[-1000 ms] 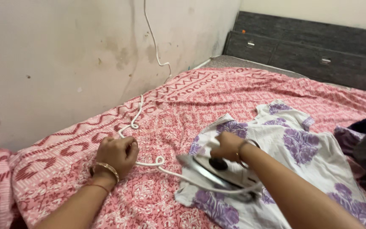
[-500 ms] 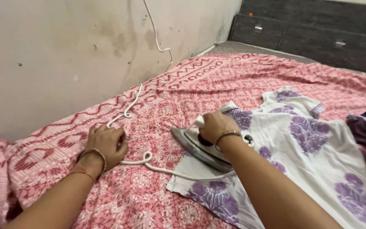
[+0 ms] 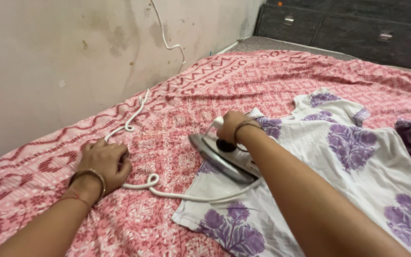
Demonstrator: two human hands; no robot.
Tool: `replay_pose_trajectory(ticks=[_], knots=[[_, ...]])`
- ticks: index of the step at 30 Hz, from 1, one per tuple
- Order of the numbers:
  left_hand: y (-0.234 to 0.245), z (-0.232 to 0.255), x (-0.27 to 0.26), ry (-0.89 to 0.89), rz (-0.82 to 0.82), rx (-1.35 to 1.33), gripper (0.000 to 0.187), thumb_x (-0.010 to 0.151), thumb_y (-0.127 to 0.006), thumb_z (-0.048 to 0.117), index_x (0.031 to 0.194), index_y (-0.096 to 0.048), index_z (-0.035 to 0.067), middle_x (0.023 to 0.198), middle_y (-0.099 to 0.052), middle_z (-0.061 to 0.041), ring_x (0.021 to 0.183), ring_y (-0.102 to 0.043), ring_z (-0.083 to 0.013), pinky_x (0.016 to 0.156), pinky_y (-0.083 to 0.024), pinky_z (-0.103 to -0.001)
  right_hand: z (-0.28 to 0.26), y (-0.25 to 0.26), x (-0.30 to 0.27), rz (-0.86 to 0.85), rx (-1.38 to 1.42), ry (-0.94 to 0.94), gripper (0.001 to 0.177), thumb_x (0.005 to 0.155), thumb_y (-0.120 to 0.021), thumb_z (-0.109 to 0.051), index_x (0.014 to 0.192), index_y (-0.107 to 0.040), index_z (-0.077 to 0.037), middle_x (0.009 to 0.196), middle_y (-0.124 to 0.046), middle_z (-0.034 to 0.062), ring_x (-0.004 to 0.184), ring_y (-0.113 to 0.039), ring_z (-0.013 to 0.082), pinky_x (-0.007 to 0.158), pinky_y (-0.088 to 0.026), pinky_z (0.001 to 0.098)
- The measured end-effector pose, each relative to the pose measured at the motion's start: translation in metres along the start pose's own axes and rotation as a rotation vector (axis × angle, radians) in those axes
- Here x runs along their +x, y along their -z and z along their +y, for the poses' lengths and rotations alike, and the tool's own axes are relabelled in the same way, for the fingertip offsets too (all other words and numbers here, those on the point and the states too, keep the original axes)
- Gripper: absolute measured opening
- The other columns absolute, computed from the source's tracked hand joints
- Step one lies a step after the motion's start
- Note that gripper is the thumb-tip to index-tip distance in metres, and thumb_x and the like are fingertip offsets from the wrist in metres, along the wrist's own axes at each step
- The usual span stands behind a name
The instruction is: The person irons a white top with purple floral patterns on a bed. They repeatedly smooth the fabric, pick up the iron, and press different sections of the garment, including the sleeves and body, before setting the iron down and adjusting the cloth again.
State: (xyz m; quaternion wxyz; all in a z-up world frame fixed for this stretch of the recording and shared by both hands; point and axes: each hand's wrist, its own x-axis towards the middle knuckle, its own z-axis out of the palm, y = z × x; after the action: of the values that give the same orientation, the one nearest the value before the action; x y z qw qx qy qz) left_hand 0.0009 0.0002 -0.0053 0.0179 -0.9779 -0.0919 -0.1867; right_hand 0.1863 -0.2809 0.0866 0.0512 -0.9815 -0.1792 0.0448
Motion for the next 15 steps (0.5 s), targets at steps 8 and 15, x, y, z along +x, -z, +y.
replay_pose_trajectory(ticks=[8, 15], knots=[[-0.001, 0.002, -0.002, 0.018, -0.065, 0.038, 0.022, 0.086, -0.055, 0.036, 0.093, -0.067, 0.019, 0.092, -0.072, -0.002, 0.099, -0.062, -0.0208, 0.102, -0.041, -0.046, 0.000, 0.007, -0.097, -0.095, -0.070, 0.276, 0.039, 0.079, -0.073, -0.034, 0.097, -0.076, 0.000, 0.097, -0.076, 0.0216, 0.090, -0.075, 0.0318, 0.085, -0.059, 0.0392], [0.001, 0.001, -0.001, 0.027, -0.055, 0.028, 0.023, 0.085, -0.056, 0.038, 0.093, -0.067, 0.019, 0.093, -0.072, -0.003, 0.100, -0.061, -0.0199, 0.108, -0.038, -0.046, 0.011, 0.008, -0.080, 0.081, -0.125, 0.103, 0.031, 0.087, -0.067, -0.028, 0.110, -0.073, -0.009, 0.109, -0.074, 0.0183, 0.099, -0.073, 0.0317, 0.090, -0.058, 0.0427]])
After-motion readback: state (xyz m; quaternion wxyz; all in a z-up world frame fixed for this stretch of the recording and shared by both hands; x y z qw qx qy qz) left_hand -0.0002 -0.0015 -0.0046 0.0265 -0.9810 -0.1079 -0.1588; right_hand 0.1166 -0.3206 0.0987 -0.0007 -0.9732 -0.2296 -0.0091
